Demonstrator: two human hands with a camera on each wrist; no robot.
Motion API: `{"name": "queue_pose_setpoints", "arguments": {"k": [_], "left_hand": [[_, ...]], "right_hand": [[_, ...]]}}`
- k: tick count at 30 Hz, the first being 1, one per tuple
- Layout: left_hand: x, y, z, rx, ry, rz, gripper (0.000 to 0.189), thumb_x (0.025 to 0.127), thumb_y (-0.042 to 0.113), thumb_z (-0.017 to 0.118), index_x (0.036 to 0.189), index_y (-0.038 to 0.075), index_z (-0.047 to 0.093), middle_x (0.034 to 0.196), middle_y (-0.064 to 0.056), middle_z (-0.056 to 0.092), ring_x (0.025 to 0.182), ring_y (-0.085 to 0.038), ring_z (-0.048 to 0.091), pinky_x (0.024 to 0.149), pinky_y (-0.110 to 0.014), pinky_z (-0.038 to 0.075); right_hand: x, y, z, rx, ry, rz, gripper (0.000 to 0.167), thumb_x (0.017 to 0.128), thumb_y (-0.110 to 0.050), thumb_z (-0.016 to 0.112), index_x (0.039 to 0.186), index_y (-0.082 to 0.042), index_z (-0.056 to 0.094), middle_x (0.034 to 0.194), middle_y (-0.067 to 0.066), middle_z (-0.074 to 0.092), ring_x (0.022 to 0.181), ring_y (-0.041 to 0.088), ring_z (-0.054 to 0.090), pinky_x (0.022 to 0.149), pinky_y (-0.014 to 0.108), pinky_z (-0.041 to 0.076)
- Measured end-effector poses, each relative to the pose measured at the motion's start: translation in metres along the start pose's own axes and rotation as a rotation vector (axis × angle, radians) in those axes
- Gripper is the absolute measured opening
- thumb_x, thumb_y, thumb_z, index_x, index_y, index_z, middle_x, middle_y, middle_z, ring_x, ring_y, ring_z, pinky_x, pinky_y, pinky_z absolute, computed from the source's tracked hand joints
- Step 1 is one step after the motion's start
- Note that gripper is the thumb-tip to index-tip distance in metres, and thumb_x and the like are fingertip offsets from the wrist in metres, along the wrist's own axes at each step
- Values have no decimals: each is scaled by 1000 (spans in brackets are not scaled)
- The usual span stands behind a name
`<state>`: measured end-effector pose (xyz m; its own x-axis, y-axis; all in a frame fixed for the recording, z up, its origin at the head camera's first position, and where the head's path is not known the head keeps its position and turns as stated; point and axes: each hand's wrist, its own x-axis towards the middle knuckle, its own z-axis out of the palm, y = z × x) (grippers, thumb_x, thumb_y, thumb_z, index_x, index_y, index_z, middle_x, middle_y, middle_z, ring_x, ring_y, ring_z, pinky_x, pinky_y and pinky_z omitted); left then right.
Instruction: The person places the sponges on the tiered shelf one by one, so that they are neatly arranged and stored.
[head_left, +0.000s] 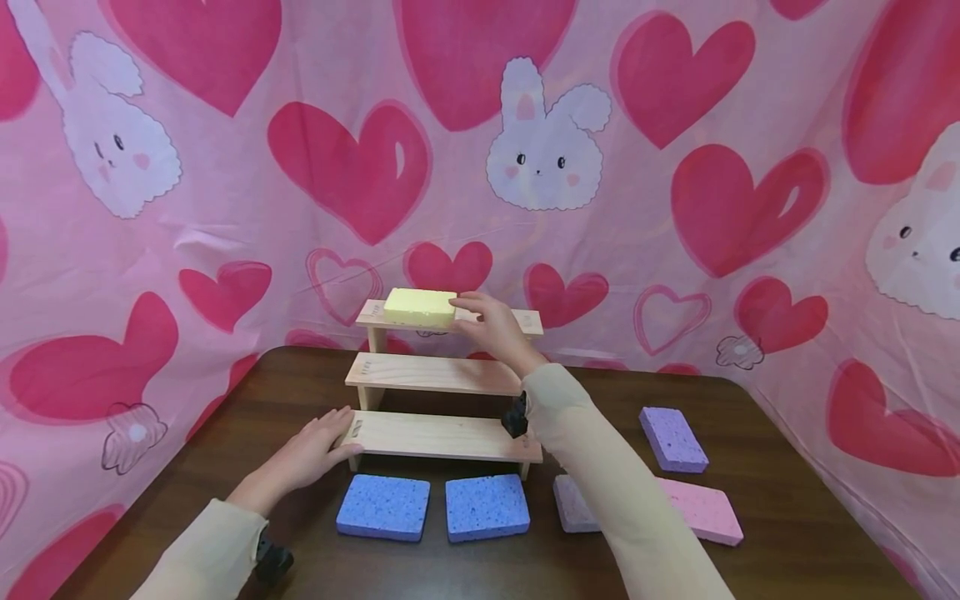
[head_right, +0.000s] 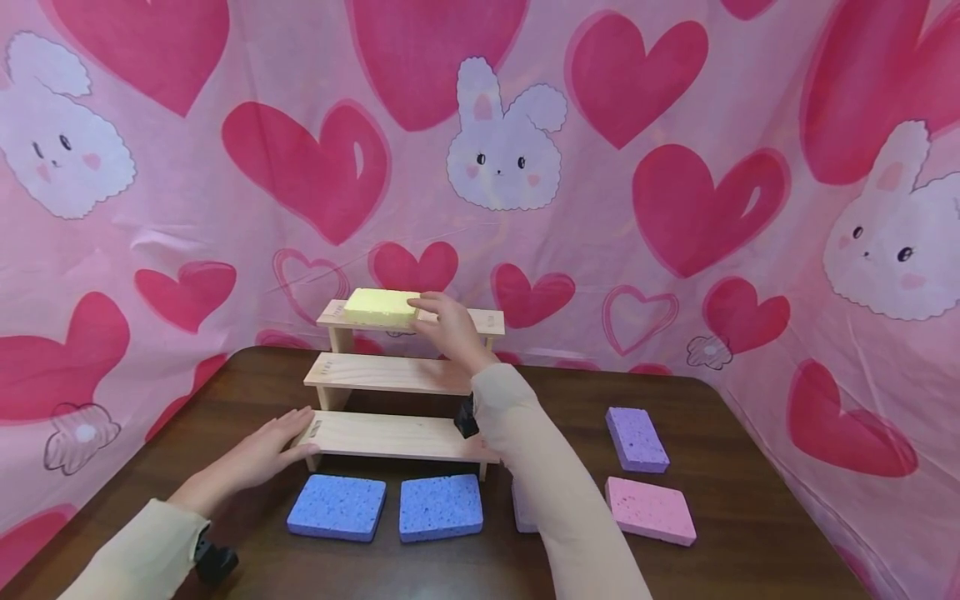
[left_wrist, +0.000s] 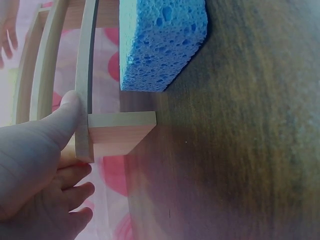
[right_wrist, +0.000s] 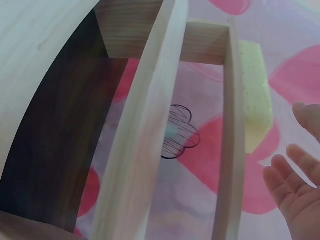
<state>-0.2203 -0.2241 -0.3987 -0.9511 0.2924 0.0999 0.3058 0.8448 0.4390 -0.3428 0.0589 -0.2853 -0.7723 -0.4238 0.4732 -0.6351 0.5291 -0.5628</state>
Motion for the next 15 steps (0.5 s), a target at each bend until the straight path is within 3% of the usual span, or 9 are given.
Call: {"name": "queue_pose_setpoints", "arguments": {"k": [15], "left_hand": [[1, -1, 1, 7, 2, 6, 73, 86, 40, 61, 135, -9, 37, 138, -28, 36, 128, -45, 27, 104, -56, 19]], "right_hand": [[-31, 9, -30, 76, 75, -74, 39, 84, -12, 69, 122, -11, 61, 126, 11, 53, 114, 21, 49, 86, 43, 47]]}}
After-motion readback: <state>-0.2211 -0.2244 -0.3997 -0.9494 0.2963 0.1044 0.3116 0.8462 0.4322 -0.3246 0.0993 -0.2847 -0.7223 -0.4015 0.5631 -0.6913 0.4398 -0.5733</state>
